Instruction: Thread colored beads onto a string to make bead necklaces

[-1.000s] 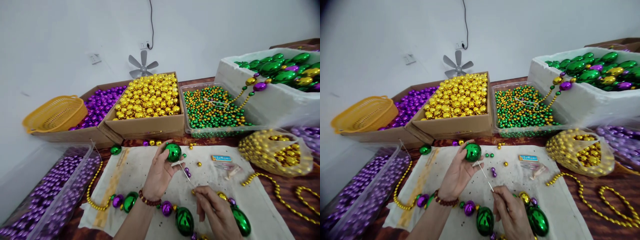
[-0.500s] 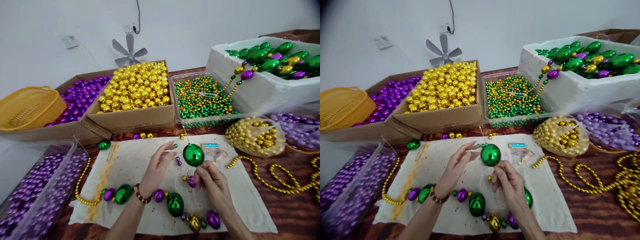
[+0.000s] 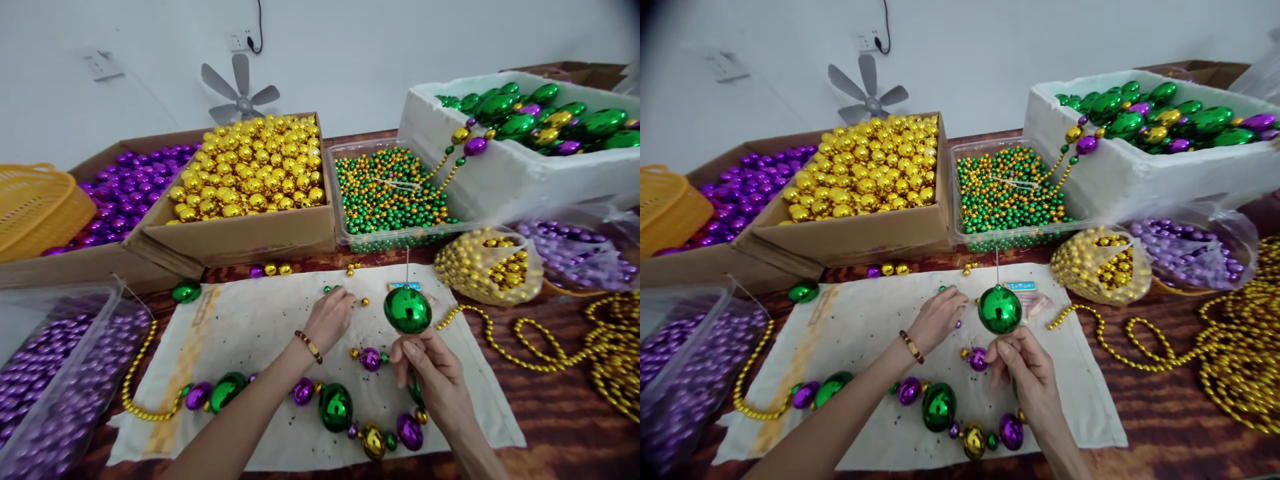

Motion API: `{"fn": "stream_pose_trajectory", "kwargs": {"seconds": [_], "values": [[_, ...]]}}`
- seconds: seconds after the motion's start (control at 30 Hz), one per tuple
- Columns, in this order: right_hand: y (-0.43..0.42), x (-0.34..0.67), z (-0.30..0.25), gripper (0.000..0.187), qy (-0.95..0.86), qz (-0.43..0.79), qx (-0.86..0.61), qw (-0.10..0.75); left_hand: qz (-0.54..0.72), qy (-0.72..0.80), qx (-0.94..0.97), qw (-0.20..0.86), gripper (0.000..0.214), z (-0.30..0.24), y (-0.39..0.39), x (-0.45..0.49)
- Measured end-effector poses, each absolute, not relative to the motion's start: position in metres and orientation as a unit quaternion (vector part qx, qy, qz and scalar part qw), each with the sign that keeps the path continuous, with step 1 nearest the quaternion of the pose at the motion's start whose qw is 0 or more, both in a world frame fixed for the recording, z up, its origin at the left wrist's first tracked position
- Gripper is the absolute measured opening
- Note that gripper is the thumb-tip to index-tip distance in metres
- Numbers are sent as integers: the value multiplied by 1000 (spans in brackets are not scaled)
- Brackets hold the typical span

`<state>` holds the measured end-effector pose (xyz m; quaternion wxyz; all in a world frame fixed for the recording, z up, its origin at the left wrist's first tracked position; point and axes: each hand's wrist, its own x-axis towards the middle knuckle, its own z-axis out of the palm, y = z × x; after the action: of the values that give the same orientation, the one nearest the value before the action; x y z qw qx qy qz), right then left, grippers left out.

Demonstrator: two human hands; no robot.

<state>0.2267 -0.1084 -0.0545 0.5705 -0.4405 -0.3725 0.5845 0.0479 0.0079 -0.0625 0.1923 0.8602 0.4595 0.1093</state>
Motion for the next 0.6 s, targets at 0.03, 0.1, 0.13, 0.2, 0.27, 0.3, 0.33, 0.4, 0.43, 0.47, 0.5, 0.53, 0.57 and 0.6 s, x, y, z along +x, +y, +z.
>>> {"fn": "stream_pose_trajectory", "kwargs": {"seconds": [0.03, 0.1, 0.13, 0.2, 0.27, 0.3, 0.33, 0.4, 0.43, 0.47, 0.5, 0.53, 0.57, 0.6], "values": [[-109, 228, -55, 11, -369, 579, -447, 573, 100, 452, 869, 177, 19, -63, 12, 54], [-109, 230, -58, 11, -358, 574, -453, 581, 93, 438, 880, 160, 20, -67, 19, 64], [-109, 230, -59, 10, -351, 573, -454, 584, 91, 433, 883, 159, 20, -70, 22, 68], [-109, 230, -62, 10, -339, 572, -457, 591, 88, 427, 884, 166, 17, -76, 26, 76], [-109, 230, -63, 11, -332, 566, -465, 594, 90, 425, 883, 178, 14, -81, 29, 80], [-109, 230, -63, 12, -331, 563, -471, 593, 94, 425, 881, 184, 13, -82, 30, 81], [-109, 229, -62, 13, -331, 561, -474, 592, 98, 426, 879, 190, 13, -82, 30, 81], [-109, 226, -60, 15, -333, 565, -473, 588, 110, 431, 874, 195, 13, -79, 30, 78], [-109, 224, -59, 15, -337, 571, -471, 582, 133, 439, 862, 215, 12, -77, 31, 74], [-110, 222, -58, 16, -341, 577, -468, 576, 168, 450, 839, 256, 11, -74, 31, 70], [-110, 219, -58, 16, -346, 583, -465, 569, 213, 461, 801, 318, 11, -71, 31, 64], [-110, 217, -58, 17, -351, 587, -465, 562, 259, 467, 747, 395, 12, -69, 31, 58], [-111, 215, -58, 18, -356, 589, -466, 556, 298, 468, 686, 470, 15, -67, 30, 51], [-111, 213, -59, 18, -360, 590, -466, 552, 326, 465, 634, 525, 18, -65, 29, 45]]}}
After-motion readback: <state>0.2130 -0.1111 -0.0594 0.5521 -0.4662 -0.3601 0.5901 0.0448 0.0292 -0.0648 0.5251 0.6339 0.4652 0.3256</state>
